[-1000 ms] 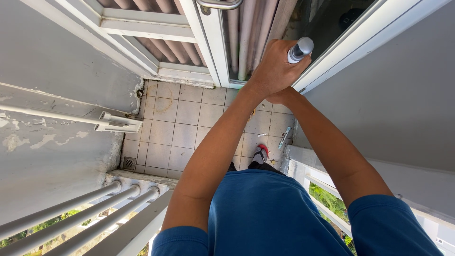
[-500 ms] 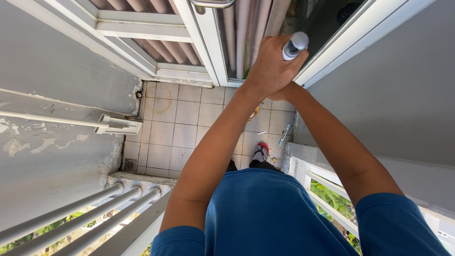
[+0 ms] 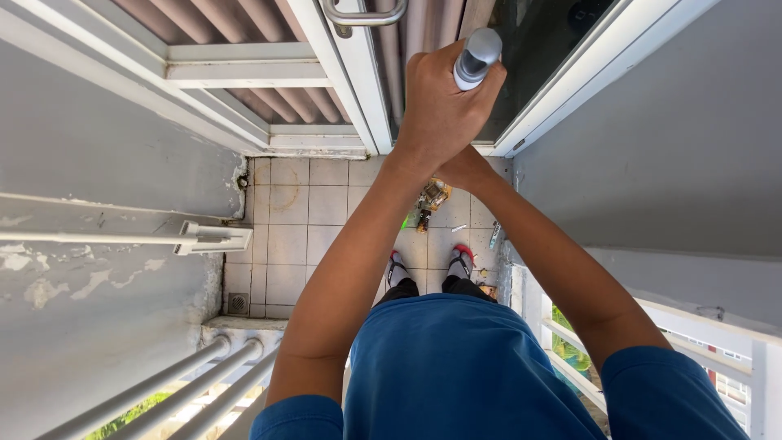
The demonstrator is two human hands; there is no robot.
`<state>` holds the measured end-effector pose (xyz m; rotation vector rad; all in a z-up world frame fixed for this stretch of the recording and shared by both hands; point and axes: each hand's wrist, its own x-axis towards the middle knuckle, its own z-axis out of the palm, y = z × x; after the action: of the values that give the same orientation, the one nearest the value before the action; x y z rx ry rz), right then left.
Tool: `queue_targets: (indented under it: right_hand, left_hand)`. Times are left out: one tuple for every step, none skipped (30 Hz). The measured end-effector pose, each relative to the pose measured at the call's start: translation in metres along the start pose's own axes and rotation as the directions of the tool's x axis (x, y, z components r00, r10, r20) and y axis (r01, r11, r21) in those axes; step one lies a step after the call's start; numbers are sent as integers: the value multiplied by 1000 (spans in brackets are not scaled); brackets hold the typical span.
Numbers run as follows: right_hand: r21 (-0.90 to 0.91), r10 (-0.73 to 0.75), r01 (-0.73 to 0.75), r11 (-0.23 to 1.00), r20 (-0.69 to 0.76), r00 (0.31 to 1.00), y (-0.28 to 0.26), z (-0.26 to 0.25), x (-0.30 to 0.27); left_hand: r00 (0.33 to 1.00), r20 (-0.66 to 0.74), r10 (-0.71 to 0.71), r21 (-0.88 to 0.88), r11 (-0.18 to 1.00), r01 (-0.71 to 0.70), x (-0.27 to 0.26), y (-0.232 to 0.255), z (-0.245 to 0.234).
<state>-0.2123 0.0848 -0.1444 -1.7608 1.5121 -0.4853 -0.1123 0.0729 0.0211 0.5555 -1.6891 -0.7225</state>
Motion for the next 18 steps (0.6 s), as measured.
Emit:
queue_targets:
  right_hand:
    - [0,5,-5,1000,-7,1000,13,8,5]
    - [-37,-61,59,998,-54,997,27,17,11]
    - [-76,-129,122,990,-94,987,41,26,15]
    - [-76,-123,116,990,-98,988,33,25,13]
    - [-83,-147,138,987,-112,983,26,22,12]
    - [-91,-170,159,983,-125,977,19,20,12]
    - [-89,-165,154,984,-128,978,-1,14,7]
    - [-50,-53,50,998,-78,995,-21,8,1]
    - [-15,53,-53,998,-25,998,-42,1,-1]
    - [-13,53,-54,998,-30,998,-43,4,2]
    - [-18,75,-75,997,-13,997,-42,7,4]
    - [-22,96,-96,995,3,995,-42,9,6]
    - [-20,100,-100,995,1,995,-32,15,10]
    - [-5,34,-35,999,-18,999,-22,22,14]
    - [9,-32,32,999,-38,999,-13,29,19]
    - [11,-29,29,1000,-40,999,-5,36,25]
    - [106,-57,60,993,-31,998,4,42,31]
    - [199,-86,89,976,-24,996,13,48,36]
  left_hand:
    - [1000,5,2,-7,1000,-2,2,2,-6]
    - [999,52,-1,-11,1000,2,4,4,-12]
    - [995,98,-7,-13,1000,9,4,6,-18]
    - [995,102,-8,-18,1000,9,5,7,-28]
    - [969,245,-18,-167,984,61,8,7,-37]
    - [923,384,-8,-301,944,133,10,8,-47]
    - [922,388,-8,-304,943,136,8,-6,-50]
    - [890,455,8,-427,879,211,5,-20,-52]
    - [855,518,33,-531,796,291,4,-34,-56]
    - [853,521,35,-531,796,291,6,-33,-61]
    - [833,553,-31,-480,805,349,7,-31,-64]
    - [806,585,-96,-430,805,408,8,-29,-68]
    - [803,588,-95,-431,804,411,6,-33,-68]
    - [799,594,-92,-425,807,409,5,-37,-69]
    - [795,599,-89,-419,812,407,3,-41,-71]
    - [793,603,-88,-419,811,409,1,-44,-72]
    - [798,592,-114,-426,796,430,-2,-46,-73]
    - [802,581,-141,-433,780,451,-5,-49,-73]
